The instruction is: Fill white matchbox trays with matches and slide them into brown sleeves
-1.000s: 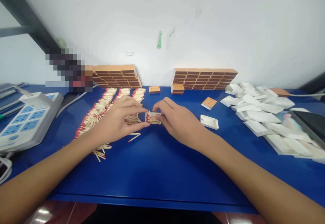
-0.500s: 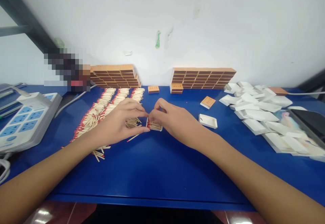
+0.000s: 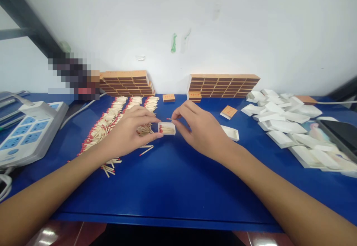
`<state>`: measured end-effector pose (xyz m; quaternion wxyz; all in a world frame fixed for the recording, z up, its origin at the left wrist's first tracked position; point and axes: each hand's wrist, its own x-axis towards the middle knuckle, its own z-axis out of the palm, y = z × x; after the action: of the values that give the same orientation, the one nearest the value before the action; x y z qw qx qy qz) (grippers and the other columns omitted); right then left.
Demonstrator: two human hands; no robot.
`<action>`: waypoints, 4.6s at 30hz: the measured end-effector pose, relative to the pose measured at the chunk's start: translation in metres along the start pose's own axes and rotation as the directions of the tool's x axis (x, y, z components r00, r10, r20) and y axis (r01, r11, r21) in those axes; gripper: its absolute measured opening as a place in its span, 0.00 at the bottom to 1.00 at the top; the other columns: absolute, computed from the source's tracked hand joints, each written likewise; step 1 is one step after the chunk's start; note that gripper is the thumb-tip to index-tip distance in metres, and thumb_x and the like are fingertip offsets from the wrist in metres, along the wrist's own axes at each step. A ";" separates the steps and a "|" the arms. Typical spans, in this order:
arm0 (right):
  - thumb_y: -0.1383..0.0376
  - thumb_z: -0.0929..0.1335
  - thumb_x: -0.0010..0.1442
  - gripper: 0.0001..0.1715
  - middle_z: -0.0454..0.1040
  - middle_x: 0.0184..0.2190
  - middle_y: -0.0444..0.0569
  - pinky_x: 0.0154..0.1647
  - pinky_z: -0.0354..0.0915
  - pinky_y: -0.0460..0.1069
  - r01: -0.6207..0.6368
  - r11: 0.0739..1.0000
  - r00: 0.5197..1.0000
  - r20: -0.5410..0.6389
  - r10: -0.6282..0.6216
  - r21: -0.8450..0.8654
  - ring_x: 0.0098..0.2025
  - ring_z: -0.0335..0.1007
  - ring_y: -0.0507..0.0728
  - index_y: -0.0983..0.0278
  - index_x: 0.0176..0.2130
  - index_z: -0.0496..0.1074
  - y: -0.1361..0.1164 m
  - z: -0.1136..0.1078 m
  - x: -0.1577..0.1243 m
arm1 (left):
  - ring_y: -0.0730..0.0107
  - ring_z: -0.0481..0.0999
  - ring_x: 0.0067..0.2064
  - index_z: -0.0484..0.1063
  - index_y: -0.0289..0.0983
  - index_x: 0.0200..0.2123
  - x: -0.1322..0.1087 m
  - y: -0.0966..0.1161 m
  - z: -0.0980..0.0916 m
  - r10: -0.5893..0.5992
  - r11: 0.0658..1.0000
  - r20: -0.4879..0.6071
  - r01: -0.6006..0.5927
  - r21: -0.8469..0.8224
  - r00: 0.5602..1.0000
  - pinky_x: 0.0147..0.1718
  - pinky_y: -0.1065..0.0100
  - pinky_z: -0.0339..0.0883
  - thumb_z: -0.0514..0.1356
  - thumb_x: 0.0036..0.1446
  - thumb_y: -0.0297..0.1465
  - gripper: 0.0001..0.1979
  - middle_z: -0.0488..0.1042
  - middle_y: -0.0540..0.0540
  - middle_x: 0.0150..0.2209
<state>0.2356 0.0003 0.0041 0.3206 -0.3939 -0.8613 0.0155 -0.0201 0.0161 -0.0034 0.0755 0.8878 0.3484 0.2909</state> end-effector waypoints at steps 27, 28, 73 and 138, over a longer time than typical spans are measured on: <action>0.63 0.67 0.75 0.08 0.73 0.44 0.49 0.41 0.72 0.51 -0.012 0.982 0.919 0.389 -0.063 0.186 0.38 0.75 0.55 0.63 0.44 0.76 -0.041 0.037 -0.009 | 0.53 0.75 0.51 0.82 0.37 0.47 0.001 -0.005 -0.006 -0.085 0.983 -0.190 0.114 0.144 0.978 0.54 0.51 0.67 0.71 0.63 0.41 0.15 0.82 0.42 0.44; 0.63 0.66 0.75 0.09 0.73 0.44 0.50 0.40 0.72 0.51 -0.005 0.986 0.914 0.401 -0.063 0.166 0.38 0.74 0.55 0.63 0.43 0.75 -0.041 0.037 -0.009 | 0.53 0.75 0.51 0.82 0.38 0.47 0.000 -0.005 -0.005 -0.086 0.983 -0.188 0.114 0.143 0.978 0.53 0.51 0.67 0.71 0.63 0.40 0.15 0.82 0.43 0.44; 0.63 0.65 0.75 0.07 0.72 0.41 0.51 0.36 0.65 0.52 -0.075 0.993 0.996 0.035 0.078 -0.086 0.37 0.71 0.57 0.60 0.42 0.71 0.004 0.008 0.001 | 0.53 0.72 0.54 0.83 0.43 0.50 -0.001 -0.008 -0.004 -0.033 0.993 -0.081 0.042 0.115 0.996 0.57 0.51 0.62 0.73 0.59 0.45 0.19 0.81 0.44 0.50; 0.63 0.68 0.74 0.06 0.72 0.39 0.47 0.38 0.64 0.51 -0.080 0.979 0.948 0.317 0.017 0.188 0.38 0.69 0.55 0.63 0.44 0.74 -0.024 0.040 -0.006 | 0.54 0.73 0.55 0.83 0.41 0.47 0.001 -0.009 -0.004 -0.129 0.981 -0.199 0.154 0.115 0.971 0.58 0.51 0.65 0.70 0.62 0.45 0.17 0.81 0.45 0.48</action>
<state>0.1993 -0.0110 -0.0242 0.2168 -0.3738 -0.8854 0.1715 -0.0267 0.0229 -0.0025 0.0046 0.8317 0.4348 0.3453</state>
